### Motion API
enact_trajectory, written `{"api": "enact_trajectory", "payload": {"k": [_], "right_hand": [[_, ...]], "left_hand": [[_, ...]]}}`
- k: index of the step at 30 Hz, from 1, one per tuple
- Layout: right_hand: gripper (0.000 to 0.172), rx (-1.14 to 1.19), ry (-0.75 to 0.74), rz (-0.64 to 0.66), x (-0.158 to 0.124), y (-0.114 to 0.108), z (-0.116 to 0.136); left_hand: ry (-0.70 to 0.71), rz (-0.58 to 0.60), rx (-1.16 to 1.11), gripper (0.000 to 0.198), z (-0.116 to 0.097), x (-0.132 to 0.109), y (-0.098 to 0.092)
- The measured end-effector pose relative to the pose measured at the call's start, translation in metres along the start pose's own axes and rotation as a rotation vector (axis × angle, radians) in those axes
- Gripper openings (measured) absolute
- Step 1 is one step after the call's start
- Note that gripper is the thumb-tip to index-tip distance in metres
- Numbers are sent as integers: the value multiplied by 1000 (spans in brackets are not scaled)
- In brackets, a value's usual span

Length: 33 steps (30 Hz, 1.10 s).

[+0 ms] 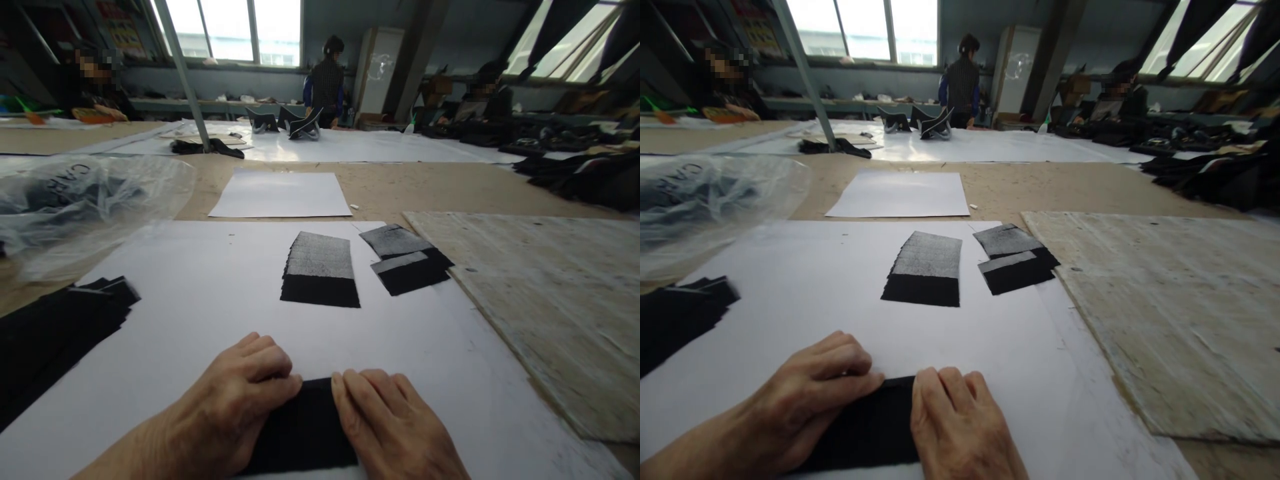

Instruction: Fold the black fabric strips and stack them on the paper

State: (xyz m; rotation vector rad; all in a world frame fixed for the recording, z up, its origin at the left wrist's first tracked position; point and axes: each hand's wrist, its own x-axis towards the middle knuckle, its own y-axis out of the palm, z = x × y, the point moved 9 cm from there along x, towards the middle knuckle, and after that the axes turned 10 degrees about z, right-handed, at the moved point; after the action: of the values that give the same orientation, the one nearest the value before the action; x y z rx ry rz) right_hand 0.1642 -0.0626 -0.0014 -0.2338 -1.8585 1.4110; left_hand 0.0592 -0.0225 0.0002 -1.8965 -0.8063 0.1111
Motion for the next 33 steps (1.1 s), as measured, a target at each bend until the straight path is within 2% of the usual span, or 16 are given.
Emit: {"api": "enact_trajectory", "payload": {"k": [5,10,14,22,28,33], "right_hand": [[28,75,-20,-83,3,-8,1],[25,76,-107,-47,6,-8,7],[22,113,-115,-1,18,-7,9],[20,-94,-124,-37,26,-4,25],[23,-145,-179,7,25,-1,26],[23,-181,-202,35,30,0,29]], "left_hand": [[87,54,110,25,-8,2,7],[130,68,120,21,-9,5,12],[114,76,77,19,-8,5,11],[139,101,107,25,-9,0,12],[137,68,79,24,-2,-19,-1],[107,150,87,22,2,-20,6]]}}
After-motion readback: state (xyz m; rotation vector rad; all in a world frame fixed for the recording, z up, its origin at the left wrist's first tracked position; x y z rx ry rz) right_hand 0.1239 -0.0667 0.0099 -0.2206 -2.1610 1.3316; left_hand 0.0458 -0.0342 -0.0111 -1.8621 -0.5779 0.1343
